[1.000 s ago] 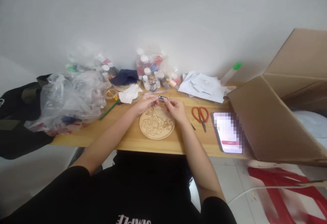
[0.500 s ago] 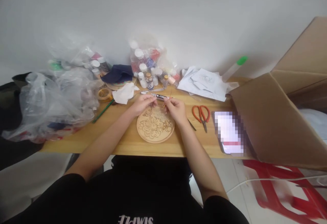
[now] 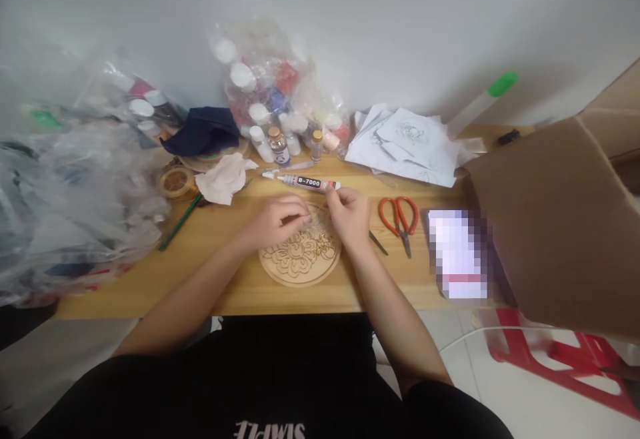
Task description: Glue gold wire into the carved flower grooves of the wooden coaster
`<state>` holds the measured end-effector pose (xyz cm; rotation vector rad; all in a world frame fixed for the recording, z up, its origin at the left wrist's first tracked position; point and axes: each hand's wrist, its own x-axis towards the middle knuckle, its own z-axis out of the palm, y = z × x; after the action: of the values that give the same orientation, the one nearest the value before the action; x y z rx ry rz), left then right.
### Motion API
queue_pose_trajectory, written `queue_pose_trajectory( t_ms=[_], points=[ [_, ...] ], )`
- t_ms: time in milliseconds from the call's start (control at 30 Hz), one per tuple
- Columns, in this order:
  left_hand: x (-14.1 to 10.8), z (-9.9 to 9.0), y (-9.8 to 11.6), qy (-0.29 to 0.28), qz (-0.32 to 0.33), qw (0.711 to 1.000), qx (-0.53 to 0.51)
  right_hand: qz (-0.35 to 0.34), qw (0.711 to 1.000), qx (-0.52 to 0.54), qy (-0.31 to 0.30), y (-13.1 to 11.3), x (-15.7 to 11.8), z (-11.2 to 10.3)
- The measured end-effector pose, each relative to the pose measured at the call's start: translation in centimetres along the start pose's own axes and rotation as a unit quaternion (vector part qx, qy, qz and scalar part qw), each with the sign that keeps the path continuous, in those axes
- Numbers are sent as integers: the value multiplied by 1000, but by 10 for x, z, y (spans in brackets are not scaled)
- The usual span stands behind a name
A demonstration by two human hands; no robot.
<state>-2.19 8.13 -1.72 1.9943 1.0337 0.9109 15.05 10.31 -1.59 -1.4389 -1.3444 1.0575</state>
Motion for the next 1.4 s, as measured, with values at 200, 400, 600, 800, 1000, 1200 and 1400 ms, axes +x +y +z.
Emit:
queue_pose_trajectory(
  t_ms=[200, 400, 600, 800, 1000, 1200, 1400],
  points=[
    [-2, -2, 10, -29, 46, 999, 5, 11, 999, 29, 15, -4, 0, -4],
    [-4, 0, 17, -12, 74, 997, 34, 25, 998, 59, 6, -8, 1, -6],
    [-4, 0, 16, 6, 86, 992, 88, 27, 996, 79, -19, -9, 0, -4],
    [-5, -4, 12, 13, 107, 985, 135, 25, 994, 89, -57, -7, 3, -4],
    [-4, -7, 5, 34, 100, 981, 162, 10, 992, 88, -94, -6, 3, -3],
    [-5, -6, 4, 16, 100, 979, 177, -8, 990, 77, -122, -4, 1, -1],
    [-6, -4, 1, 6, 78, 975, 207, -24, 989, 38, -138, 2, 2, -1]
  ],
)
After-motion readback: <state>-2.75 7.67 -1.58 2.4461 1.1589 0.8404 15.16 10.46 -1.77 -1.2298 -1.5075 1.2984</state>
